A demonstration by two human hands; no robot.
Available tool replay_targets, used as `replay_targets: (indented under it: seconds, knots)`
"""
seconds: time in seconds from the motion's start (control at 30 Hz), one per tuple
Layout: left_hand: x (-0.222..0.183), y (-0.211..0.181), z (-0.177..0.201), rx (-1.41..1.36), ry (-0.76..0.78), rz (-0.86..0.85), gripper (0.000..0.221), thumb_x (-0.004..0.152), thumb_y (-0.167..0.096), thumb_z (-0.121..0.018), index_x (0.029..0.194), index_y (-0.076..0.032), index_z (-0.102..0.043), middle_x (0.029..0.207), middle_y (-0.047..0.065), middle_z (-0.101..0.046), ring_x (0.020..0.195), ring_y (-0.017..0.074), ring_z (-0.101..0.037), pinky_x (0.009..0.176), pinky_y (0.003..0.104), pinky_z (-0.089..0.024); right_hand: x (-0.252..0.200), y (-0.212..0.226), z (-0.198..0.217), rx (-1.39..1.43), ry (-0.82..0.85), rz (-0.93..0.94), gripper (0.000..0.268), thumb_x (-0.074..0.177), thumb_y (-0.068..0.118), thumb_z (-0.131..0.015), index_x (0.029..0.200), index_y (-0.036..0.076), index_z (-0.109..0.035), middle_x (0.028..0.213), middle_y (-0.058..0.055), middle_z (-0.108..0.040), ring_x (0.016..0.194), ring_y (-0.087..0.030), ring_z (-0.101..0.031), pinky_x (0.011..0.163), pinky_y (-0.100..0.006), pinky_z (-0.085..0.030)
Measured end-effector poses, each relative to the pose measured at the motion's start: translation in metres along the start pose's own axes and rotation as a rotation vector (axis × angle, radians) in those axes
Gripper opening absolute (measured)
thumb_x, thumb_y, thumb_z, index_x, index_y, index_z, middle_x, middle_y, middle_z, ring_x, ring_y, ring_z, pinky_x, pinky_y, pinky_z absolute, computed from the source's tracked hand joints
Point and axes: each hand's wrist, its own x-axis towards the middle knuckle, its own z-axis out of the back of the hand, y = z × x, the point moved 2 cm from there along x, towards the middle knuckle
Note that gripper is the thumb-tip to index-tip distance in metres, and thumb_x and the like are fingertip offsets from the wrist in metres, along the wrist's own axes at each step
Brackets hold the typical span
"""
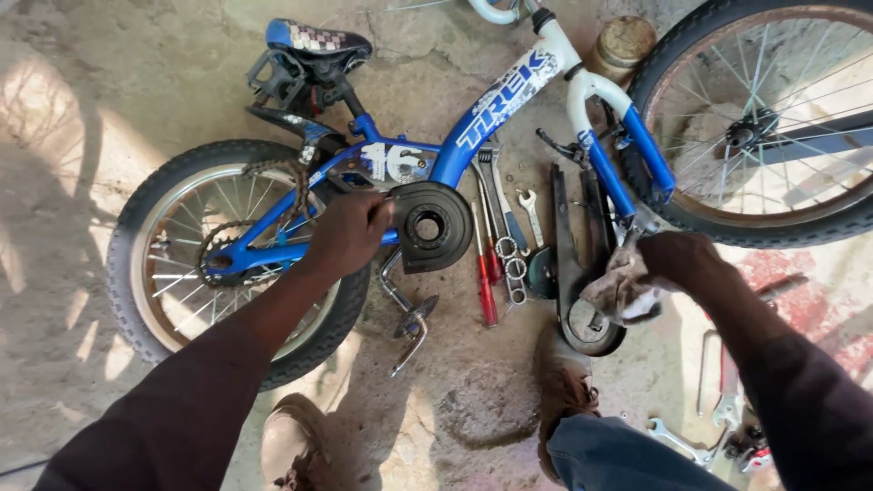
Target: Cleaning the bottom bracket area, applying grease to the bearings, and reassembling the crankset on a bicycle.
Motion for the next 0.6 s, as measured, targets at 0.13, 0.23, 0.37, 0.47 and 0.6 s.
replay_targets:
  seconds: [0.13,0.23,0.37,0.47,0.6]
  knots:
    - [-0.016,0.015,-0.011,0.494,0.209,-0.035,0.019,0.106,-0.030,-0.052,0.109,-0.012,-0.057,0.099,0.017,-0.068,0.080,0.0393,-0.074,0.068,0.053,-0.059,0.042,0.020,-0.013,-0.243,-1.597,0.172,0.036,0.105,0.046,-0.050,0.103,0.021,-0.075,0.068,-0.007,-0.050,0.054,-0.028,-0.054,0.047,-0.044,-0.046]
    - [-0.018,0.003,-0.006,0.917,0.236,-0.251,0.040,0.102,-0.050,-0.057,0.116,-0.013,-0.068,0.105,0.009,-0.071,0.082,0.0213,-0.076,0.064,0.033,-0.062,0.037,0.022,0.023,0.292,-0.982,-0.025,0.010,0.088,0.031,-0.067,0.098,0.027,-0.065,0.076,0.001,-0.066,0.072,-0.023,-0.074,0.056,-0.036,-0.059]
    - [-0.022,0.038,-0.017,1.014,0.243,-0.264,0.049,0.090,-0.057,-0.067,0.111,-0.013,-0.072,0.107,0.010,-0.070,0.090,0.0246,-0.073,0.072,0.038,-0.062,0.055,0.011,0.018,1.295,-0.976,-0.139,0.010,0.095,0.013,-0.055,0.097,0.012,-0.065,0.081,-0.014,-0.074,0.076,-0.034,-0.075,0.063,-0.047,-0.059]
    - [-0.014,0.064,-0.049,1.009,0.165,-0.280,0.047,0.080,-0.057,-0.075,0.104,-0.017,-0.074,0.104,0.008,-0.070,0.090,0.0244,-0.072,0.072,0.038,-0.059,0.081,0.000,0.007,1.092,-1.183,-0.204,0.025,0.094,0.031,-0.072,0.107,0.010,-0.064,0.087,-0.016,-0.071,0.083,-0.039,-0.073,0.069,-0.052,-0.057]
    - [-0.006,0.094,-0.071,0.913,0.276,-0.213,0.050,0.075,-0.056,-0.078,0.109,-0.019,-0.073,0.120,0.007,-0.066,0.104,0.0278,-0.069,0.079,0.042,-0.058,0.192,0.016,-0.044,0.085,-1.678,0.155,0.033,0.093,0.025,-0.075,0.117,0.006,-0.064,0.086,-0.026,-0.055,0.062,-0.045,-0.060,0.047,-0.051,-0.048]
